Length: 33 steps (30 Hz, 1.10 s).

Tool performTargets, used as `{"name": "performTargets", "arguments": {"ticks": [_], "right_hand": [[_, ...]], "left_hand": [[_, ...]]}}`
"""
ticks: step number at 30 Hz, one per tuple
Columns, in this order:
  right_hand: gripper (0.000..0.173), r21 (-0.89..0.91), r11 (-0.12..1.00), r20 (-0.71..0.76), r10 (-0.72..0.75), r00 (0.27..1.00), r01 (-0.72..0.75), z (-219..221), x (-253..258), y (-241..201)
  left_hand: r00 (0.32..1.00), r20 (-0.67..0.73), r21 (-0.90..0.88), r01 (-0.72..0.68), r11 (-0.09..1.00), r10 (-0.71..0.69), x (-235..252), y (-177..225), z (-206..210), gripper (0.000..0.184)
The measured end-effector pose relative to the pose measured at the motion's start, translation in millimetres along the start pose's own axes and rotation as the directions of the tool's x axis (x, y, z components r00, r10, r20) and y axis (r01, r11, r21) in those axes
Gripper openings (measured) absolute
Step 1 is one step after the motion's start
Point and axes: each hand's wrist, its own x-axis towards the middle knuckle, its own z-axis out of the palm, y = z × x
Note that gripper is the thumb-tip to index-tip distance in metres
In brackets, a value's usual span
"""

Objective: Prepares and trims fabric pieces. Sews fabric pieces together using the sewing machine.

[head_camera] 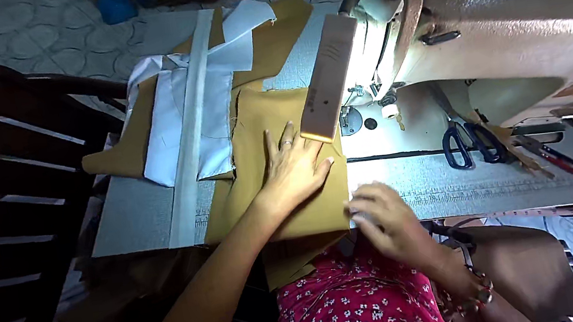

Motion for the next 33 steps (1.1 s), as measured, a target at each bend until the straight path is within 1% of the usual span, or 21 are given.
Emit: {"name": "performTargets", "arguments": {"ticks": [1, 2, 3, 4, 5, 7, 8, 10, 11, 12, 13, 14, 15, 16, 17, 19, 21, 23, 26, 28, 33], "right_hand": [[0.029, -0.039, 0.998, -0.062, 0.04, 0.997, -0.043, 1.9, 6.1, 8.4], [0.031, -0.075, 0.994, -0.084, 0.068, 0.994, -0.075, 3.1, 11.9, 16.1], [0.034, -0.099, 0.991, -0.074, 0.083, 0.994, -0.09, 3.8, 16.9, 21.8], [0.036, -0.113, 0.989, -0.056, 0.086, 0.995, -0.092, 4.5, 21.1, 25.4], [0.036, -0.123, 0.989, -0.044, 0.082, 0.996, -0.087, 5.5, 24.2, 27.5], [0.035, -0.125, 0.987, -0.035, 0.094, 0.995, -0.097, 5.0, 25.4, 30.0], [0.034, -0.121, 0.986, -0.033, 0.116, 0.993, -0.119, 3.1, 23.2, 30.9], [0.032, -0.107, 0.981, -0.058, 0.157, 0.986, -0.162, -0.7, 19.2, 32.1], [0.031, -0.103, 0.98, -0.075, 0.166, 0.983, -0.173, -1.5, 16.4, 30.5], [0.03, -0.103, 0.979, -0.086, 0.167, 0.982, -0.175, -1.9, 13.3, 27.5], [0.03, -0.109, 0.979, -0.095, 0.16, 0.983, -0.17, -1.9, 10.3, 24.8], [0.029, -0.124, 0.98, -0.107, 0.144, 0.984, -0.157, -1.3, 7.7, 22.8], [0.029, -0.134, 0.98, -0.119, 0.13, 0.984, -0.146, -0.3, 5.7, 21.5], [0.028, -0.142, 0.98, -0.13, 0.123, 0.984, -0.141, 0.8, 4.8, 20.9], [0.028, -0.146, 0.979, -0.137, 0.123, 0.983, -0.143, 1.6, 5.4, 21.1], [0.029, -0.155, 0.975, -0.131, 0.137, 0.982, -0.157, 0.2, 13.8, 23.9], [0.031, -0.187, 0.968, -0.114, 0.145, 0.983, -0.165, -3.2, 33.5, 27.8], [0.036, -0.229, 0.959, -0.036, 0.162, 0.986, -0.166, -6.3, 52.8, 31.3], [0.041, -0.259, 0.956, 0.042, 0.152, 0.988, -0.136, -2.3, 71.6, 43.9], [0.041, -0.276, 0.953, 0.06, 0.149, 0.987, -0.128, 0.0, 73.7, 48.0], [0.039, -0.34, 0.934, 0.045, 0.132, 0.99, -0.109, 5.2, 69.7, 49.8]], "left_hand": [[0.999, -0.039, -0.018, -0.015, 1.0, 0.014, 11.2, -0.7, -0.4, 0.045], [0.996, -0.085, -0.038, -0.031, 0.999, 0.028, 26.0, -4.3, 1.1, 0.043], [0.992, -0.123, -0.057, -0.045, 0.997, 0.037, 41.7, -9.3, 3.4, 0.045], [0.99, -0.131, -0.066, -0.053, 0.996, 0.044, 56.6, -14.6, 5.2, 0.048], [0.994, -0.1, -0.058, -0.038, 0.998, 0.032, 69.3, -19.2, 7.0, 0.053], [0.996, 0.048, 0.02, 0.074, 0.997, -0.075, 86.7, -25.5, 12.4, 0.066], [0.988, 0.091, 0.073, 0.12, 0.99, -0.126, 91.8, -27.9, 17.3, 0.07], [0.985, 0.084, 0.109, 0.143, 0.984, -0.152, 95.7, -31.6, 22.5, 0.074], [0.993, 0.04, 0.09, 0.106, 0.99, -0.11, 92.9, -32.9, 22.9, 0.073], [0.999, -0.046, 0.042, 0.023, 0.999, -0.021, 86.7, -34.5, 23.8, 0.067], [0.981, -0.166, -0.014, -0.106, 0.994, 0.102, 78.5, -35.1, 24.3, 0.056], [0.94, -0.252, -0.052, -0.25, 0.967, 0.23, 68.8, -32.9, 22.4, 0.044], [0.9, -0.269, -0.083, -0.376, 0.923, 0.343, 57.5, -27.9, 17.6, 0.035], [0.871, -0.233, -0.117, -0.466, 0.877, 0.432, 46.5, -22.9, 12.8, 0.031], [0.856, -0.181, -0.149, -0.511, 0.846, 0.485, 36.2, -18.7, 9.8, 0.029], [0.862, -0.117, -0.153, -0.507, 0.848, 0.494, 21.2, -14.5, 10.7, 0.028], [0.878, -0.144, -0.138, -0.474, 0.87, 0.456, 18.4, -13.6, 13.9, 0.026], [0.884, -0.173, -0.14, -0.458, 0.878, 0.434, 20.6, -13.2, 16.9, 0.02], [0.895, -0.143, -0.154, -0.442, 0.884, 0.423, 26.0, -12.9, 10.5, 0.015], [0.892, -0.114, -0.138, -0.449, 0.883, 0.437, 29.1, -14.8, 4.3, 0.013], [0.877, -0.055, -0.098, -0.48, 0.872, 0.477, 32.6, -16.3, -3.8, 0.012]]}}
